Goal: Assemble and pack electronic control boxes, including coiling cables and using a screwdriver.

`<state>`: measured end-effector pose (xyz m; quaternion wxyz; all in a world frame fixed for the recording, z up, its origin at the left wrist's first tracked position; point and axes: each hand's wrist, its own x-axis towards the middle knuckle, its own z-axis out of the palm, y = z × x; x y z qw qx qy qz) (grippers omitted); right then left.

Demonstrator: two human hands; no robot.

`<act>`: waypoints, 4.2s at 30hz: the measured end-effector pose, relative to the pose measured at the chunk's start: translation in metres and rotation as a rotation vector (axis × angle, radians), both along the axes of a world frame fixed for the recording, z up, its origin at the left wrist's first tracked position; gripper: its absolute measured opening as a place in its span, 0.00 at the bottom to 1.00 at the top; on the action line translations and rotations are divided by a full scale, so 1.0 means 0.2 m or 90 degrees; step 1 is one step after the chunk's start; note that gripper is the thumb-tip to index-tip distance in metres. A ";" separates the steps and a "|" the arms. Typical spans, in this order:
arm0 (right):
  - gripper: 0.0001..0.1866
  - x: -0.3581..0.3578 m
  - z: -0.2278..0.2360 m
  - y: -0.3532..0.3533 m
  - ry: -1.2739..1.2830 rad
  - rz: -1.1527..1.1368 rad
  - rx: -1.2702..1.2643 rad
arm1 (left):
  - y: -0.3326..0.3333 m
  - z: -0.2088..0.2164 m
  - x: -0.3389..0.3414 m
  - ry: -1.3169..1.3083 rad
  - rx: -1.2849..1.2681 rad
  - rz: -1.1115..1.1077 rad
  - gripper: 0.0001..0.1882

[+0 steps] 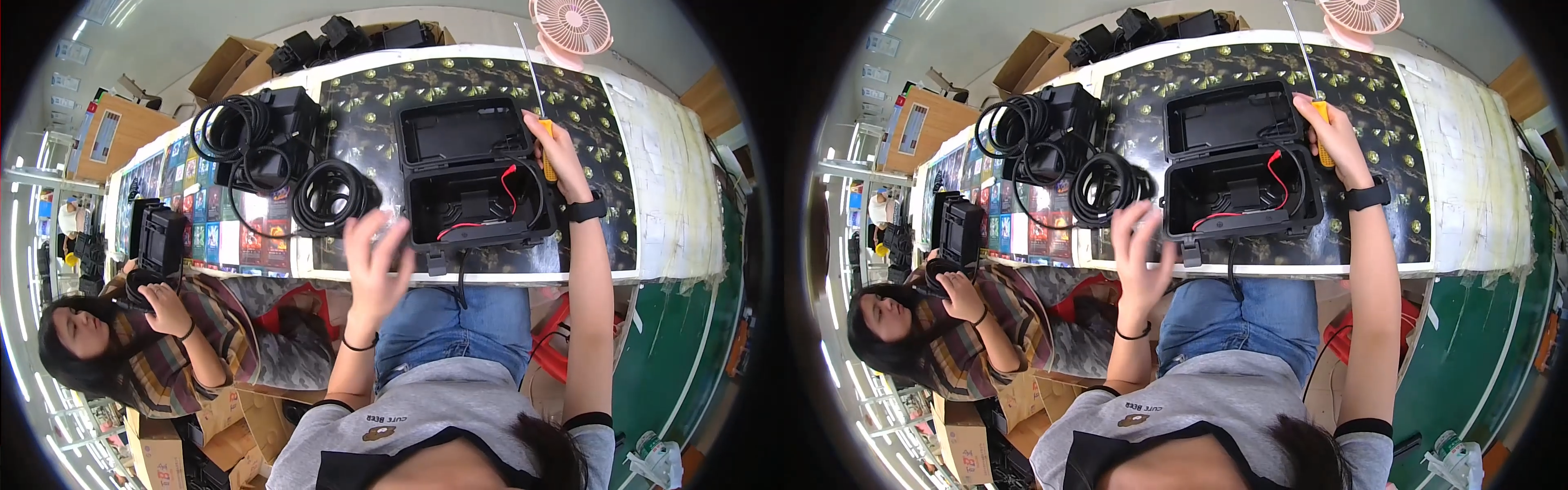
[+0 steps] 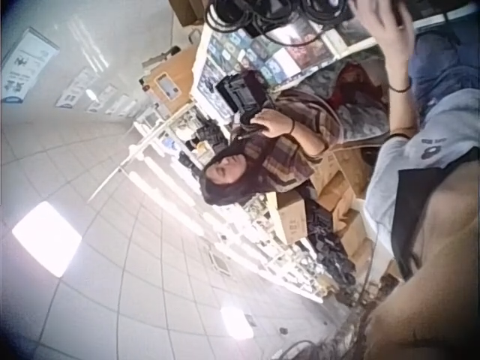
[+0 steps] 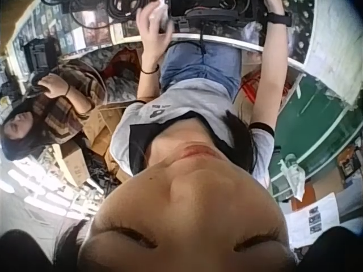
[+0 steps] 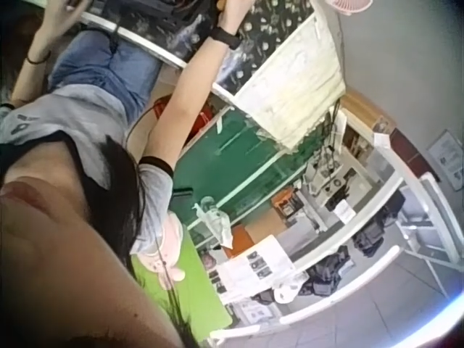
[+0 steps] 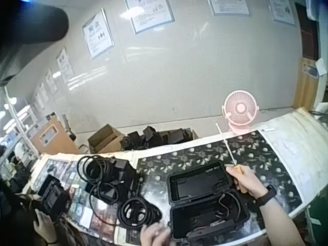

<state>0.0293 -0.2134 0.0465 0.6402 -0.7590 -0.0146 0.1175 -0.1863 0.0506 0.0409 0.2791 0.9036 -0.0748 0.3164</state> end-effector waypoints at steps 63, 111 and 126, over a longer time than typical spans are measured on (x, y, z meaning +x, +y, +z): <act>0.54 -0.08 0.02 -0.10 -0.180 0.129 0.290 | -0.12 0.14 -0.05 0.109 -0.035 -0.085 0.27; 0.51 -0.11 0.03 -0.08 -0.140 0.144 0.247 | -0.64 0.08 0.07 -0.065 0.238 -0.090 0.28; 0.54 -0.08 0.02 -0.09 -0.168 0.204 0.294 | -0.54 0.17 0.04 0.013 0.193 -0.188 0.28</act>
